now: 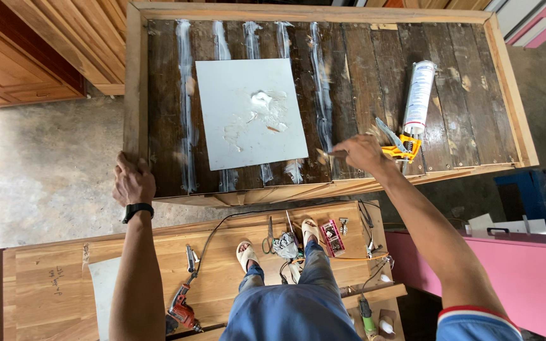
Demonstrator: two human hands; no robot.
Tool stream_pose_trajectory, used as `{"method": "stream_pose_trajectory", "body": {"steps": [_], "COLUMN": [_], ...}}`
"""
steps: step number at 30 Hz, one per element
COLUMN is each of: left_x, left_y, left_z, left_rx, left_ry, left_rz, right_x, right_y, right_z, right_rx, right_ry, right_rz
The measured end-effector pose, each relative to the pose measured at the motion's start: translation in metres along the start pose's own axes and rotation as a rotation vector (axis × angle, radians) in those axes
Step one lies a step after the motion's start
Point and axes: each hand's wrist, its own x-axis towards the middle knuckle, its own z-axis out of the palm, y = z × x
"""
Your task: The person applies white putty to the gaps and grooves of a wooden frame using a small spatula and a flat square plate to hold the putty.
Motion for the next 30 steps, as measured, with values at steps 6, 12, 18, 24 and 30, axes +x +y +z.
{"method": "stream_pose_trajectory", "body": {"steps": [6,12,18,24,30], "left_x": [-0.002,0.001,-0.001,0.002,0.002], "left_y": [-0.001,-0.005,-0.006,-0.008,-0.005], "left_z": [-0.001,0.003,0.003,0.003,0.001], "left_rx": [-0.008,-0.003,-0.005,-0.030,-0.019], "left_ry": [-0.005,0.018,0.025,0.004,-0.006], "left_rz": [0.017,0.039,0.046,0.038,0.026], "right_x": [-0.021,-0.041,0.010,0.035,0.020], "right_y": [0.002,-0.013,-0.010,-0.040,-0.096], "right_z": [0.024,-0.030,0.035,0.031,-0.048], "right_rx": [0.099,0.355,0.323,0.403,0.382], "right_ry": [-0.025,0.032,0.021,-0.009,-0.116], "right_rz": [0.025,0.275,0.392,0.500,0.483]}}
